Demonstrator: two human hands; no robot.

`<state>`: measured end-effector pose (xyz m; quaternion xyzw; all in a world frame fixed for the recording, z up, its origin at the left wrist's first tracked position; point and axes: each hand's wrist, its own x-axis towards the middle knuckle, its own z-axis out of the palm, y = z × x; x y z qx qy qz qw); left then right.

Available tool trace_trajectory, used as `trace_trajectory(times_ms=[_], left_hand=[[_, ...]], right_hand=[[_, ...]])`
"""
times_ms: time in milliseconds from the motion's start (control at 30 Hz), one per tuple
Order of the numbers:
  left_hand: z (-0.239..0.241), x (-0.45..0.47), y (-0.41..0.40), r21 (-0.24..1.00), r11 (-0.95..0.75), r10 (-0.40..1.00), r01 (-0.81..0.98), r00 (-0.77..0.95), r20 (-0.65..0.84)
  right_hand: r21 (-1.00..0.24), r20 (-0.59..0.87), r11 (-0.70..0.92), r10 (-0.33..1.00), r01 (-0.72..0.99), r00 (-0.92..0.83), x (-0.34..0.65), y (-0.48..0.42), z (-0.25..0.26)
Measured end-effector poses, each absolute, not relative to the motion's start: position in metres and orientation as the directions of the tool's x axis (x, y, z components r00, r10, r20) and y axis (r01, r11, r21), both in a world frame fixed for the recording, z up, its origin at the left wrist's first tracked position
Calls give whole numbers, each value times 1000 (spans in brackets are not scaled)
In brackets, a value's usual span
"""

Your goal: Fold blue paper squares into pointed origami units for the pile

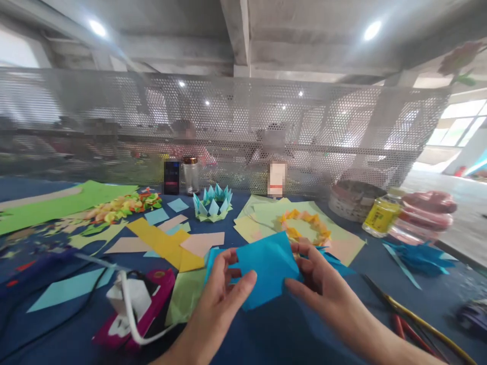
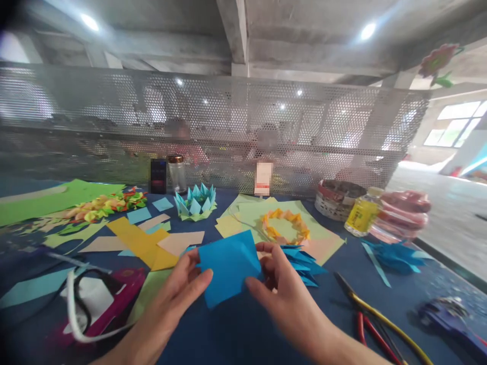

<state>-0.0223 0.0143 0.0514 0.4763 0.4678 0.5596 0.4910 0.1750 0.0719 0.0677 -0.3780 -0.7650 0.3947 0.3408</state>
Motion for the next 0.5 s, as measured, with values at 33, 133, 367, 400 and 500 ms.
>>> trace_trajectory(times_ms=[33,133,367,400,500], left_hand=[[53,-21,15,988,-28,999,-153,25,32],[52,-19,14,966,153,969,-208,224,-105],[41,-16,13,975,190,945,-120,291,-148],[41,-16,13,975,194,938,-110,312,-151],[40,-14,13,971,231,907,-65,376,-191]], right_hand=[[-877,201,381,844,293,-497,179,65,64],[-889,136,346,824,298,-549,191,56,57],[-877,113,342,828,337,-549,207,61,55],[-873,93,333,830,356,-549,207,61,55],[-840,88,347,846,418,-525,208,57,50]])
